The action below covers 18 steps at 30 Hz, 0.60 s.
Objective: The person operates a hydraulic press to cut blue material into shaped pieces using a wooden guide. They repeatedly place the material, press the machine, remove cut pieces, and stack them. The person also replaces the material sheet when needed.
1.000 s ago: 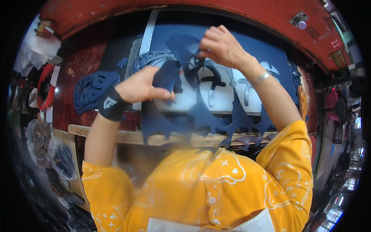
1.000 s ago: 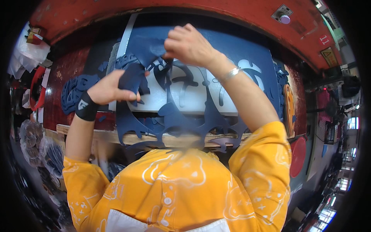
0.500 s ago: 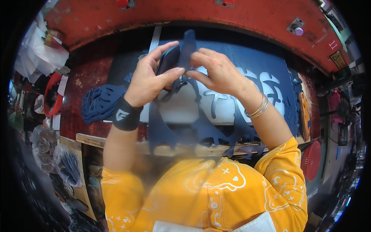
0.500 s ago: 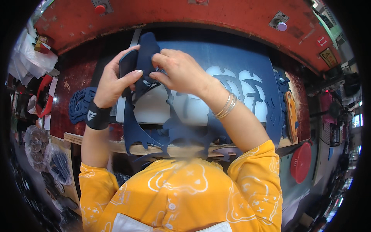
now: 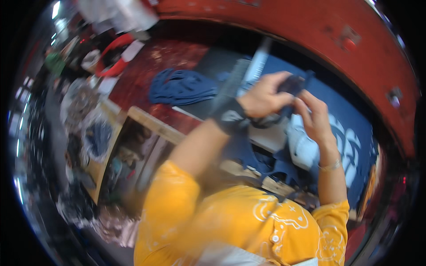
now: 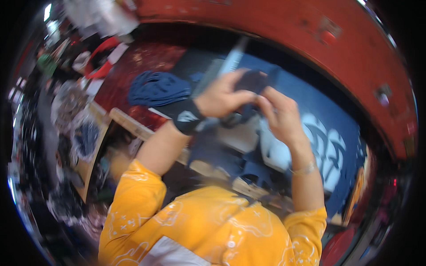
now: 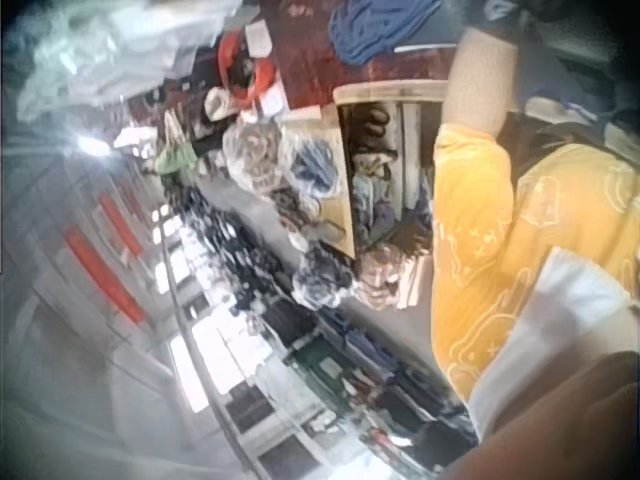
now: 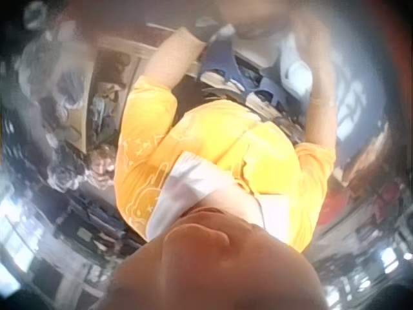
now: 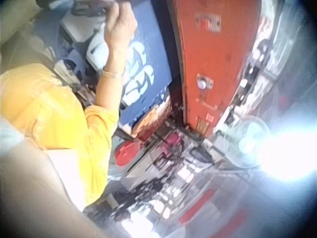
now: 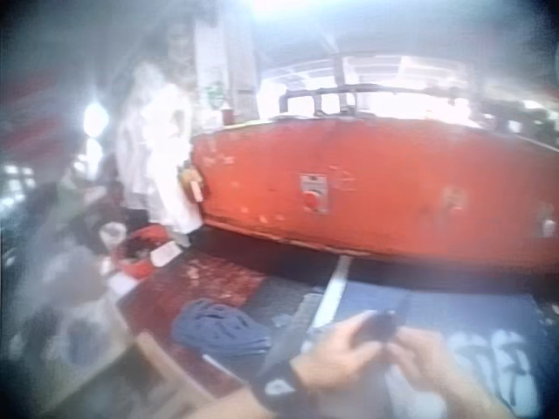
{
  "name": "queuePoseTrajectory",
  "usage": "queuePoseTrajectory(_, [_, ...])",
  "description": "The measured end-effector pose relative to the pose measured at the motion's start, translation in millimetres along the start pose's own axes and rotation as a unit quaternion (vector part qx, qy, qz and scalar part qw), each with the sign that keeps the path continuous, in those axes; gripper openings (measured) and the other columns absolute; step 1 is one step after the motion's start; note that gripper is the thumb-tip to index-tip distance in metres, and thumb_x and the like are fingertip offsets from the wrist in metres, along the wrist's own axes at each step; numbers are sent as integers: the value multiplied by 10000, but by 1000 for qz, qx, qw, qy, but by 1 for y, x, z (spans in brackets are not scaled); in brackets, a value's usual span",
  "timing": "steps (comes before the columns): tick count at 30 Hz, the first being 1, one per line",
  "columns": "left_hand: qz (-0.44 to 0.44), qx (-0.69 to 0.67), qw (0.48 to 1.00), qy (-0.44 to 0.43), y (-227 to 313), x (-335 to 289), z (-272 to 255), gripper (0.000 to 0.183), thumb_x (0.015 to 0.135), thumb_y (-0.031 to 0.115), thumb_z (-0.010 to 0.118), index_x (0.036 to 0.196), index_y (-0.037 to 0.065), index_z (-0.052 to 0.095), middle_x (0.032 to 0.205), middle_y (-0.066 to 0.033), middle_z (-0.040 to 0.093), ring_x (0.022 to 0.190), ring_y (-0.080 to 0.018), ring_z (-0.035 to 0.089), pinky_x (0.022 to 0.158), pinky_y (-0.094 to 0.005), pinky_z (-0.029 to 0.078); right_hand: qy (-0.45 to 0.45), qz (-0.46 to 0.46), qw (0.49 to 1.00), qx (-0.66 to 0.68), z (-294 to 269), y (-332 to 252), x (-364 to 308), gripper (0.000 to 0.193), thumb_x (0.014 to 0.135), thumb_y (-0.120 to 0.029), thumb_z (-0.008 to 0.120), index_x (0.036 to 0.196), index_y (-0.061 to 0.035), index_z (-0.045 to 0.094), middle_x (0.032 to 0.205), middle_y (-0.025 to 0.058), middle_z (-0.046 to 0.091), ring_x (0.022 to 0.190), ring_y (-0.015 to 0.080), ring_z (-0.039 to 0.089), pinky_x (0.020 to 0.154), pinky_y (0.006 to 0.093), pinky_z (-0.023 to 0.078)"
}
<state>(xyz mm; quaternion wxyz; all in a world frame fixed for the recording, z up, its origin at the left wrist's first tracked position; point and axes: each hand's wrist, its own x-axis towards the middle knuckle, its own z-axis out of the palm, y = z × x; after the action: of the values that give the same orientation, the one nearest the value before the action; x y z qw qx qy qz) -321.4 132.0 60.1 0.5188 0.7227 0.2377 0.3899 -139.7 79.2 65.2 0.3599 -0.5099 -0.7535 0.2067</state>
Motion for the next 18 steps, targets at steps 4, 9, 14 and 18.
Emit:
queuePoseTrajectory(4, [-61,158,984,58,7,16,4,523,810,358,667,1140,-35,566,944,-167,644,884,-245,631,773,-330,505,66,-168,980,-87,6,6,5,15,862,-11,578,868,2,585,773,169,601,708,353,592,638,348,471])
queuePoseTrajectory(9, [-100,62,991,67,7,36,0,422,886,322,576,1061,-62,583,916,-204,669,816,-284,681,717,-347,539,82,-187,965,-162,9,1,14,52,874,-7,572,834,15,549,706,161,491,612,338,499,564,337,409])
queuePoseTrajectory(14, [-67,-152,972,166,5,47,23,279,914,219,526,1050,-20,570,841,-133,678,726,-224,675,533,-325,560,245,-58,968,8,18,12,9,149,937,-72,527,818,11,564,700,48,528,629,139,501,574,291,404])
queuePoseTrajectory(18, [-89,-267,935,213,0,55,43,291,920,195,504,1166,44,540,856,-142,670,709,-212,650,545,-319,554,313,33,939,136,23,36,3,271,958,-209,548,774,-13,579,705,-9,545,676,85,485,612,254,401])
